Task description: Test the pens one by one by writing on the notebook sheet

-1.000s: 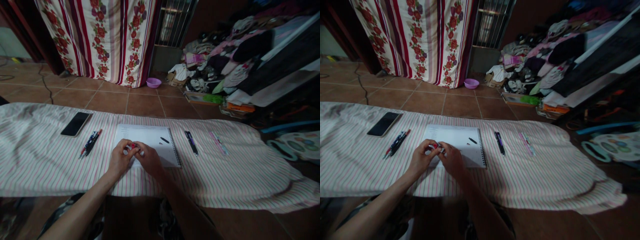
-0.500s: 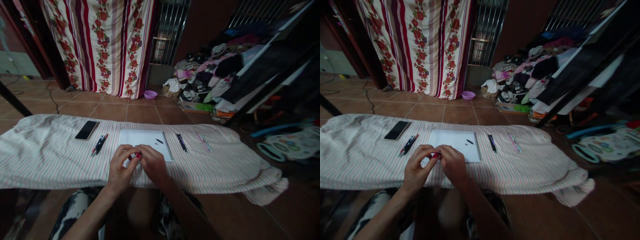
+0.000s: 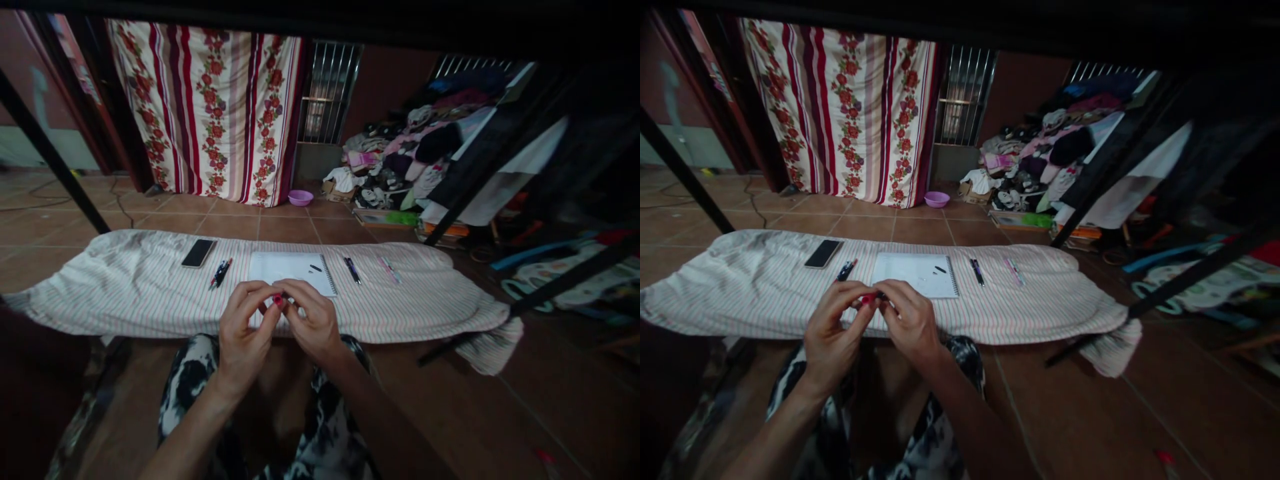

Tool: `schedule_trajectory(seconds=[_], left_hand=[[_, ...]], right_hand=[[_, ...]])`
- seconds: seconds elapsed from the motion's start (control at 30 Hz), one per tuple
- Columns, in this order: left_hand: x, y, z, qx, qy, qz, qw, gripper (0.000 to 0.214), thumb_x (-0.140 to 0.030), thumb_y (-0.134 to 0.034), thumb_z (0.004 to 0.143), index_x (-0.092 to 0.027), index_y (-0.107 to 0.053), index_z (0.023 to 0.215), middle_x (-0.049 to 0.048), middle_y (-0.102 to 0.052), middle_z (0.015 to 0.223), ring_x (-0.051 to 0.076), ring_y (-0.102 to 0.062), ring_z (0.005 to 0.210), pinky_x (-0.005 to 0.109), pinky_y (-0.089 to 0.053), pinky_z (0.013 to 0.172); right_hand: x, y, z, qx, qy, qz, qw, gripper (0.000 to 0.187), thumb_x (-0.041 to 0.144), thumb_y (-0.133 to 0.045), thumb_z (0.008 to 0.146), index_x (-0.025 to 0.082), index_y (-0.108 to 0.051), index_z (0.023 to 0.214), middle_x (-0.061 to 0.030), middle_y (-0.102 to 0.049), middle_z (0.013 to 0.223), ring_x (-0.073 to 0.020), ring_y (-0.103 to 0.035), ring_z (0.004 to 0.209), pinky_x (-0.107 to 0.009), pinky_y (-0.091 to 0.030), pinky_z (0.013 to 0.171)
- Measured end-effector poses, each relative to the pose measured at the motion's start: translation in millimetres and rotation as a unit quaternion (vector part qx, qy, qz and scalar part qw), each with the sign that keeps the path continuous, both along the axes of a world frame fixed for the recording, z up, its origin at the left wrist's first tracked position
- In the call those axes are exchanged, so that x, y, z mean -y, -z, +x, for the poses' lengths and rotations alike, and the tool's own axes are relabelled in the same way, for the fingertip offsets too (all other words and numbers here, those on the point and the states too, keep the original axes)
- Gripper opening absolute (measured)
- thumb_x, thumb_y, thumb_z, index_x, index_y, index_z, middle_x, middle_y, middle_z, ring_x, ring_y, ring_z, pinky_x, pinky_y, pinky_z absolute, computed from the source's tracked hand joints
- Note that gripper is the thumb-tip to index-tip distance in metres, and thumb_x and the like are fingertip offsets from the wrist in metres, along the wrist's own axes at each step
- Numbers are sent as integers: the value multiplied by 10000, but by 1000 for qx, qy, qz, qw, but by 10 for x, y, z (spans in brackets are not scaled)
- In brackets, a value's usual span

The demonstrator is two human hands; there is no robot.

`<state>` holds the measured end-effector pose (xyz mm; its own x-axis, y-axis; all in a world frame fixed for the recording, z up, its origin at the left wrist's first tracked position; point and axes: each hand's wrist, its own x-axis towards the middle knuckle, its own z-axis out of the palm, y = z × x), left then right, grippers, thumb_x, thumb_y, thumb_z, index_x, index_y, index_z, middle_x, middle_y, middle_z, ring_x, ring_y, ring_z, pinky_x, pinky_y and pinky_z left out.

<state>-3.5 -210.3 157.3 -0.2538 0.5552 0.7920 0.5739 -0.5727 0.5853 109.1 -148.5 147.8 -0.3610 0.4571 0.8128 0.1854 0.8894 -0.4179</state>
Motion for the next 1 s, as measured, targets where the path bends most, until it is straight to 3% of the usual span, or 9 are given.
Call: schedule_trajectory(seconds=[0.37,0.8,1.0], left_hand=[[533,-183,59,-1,27,25,999,306,-12,-580,755,-207,-617,989,28,-573,924,139,-571,861,270,-488,729],[659,-328,134,15,12,36,999,265,-72,-588,777,-223,-619,992,32,-583,915,148,-574,844,285,-496,704],[794,-427,133,-18,-16,47,999,303,-60,-611,760,-234,-613,1008,20,-596,915,145,-579,840,282,-498,701]], right_hand=[[495,-289,93,-17,0,56,998,304,43,-471,801,183,-607,1033,-87,-675,938,-154,-642,889,-280,-557,761],[635,-448,130,-10,9,57,998,257,65,-504,803,172,-627,1001,-84,-684,932,-161,-646,885,-290,-558,768],[769,-565,146,4,23,68,997,204,89,-522,815,174,-632,964,-63,-695,919,-143,-648,882,-243,-539,801]])
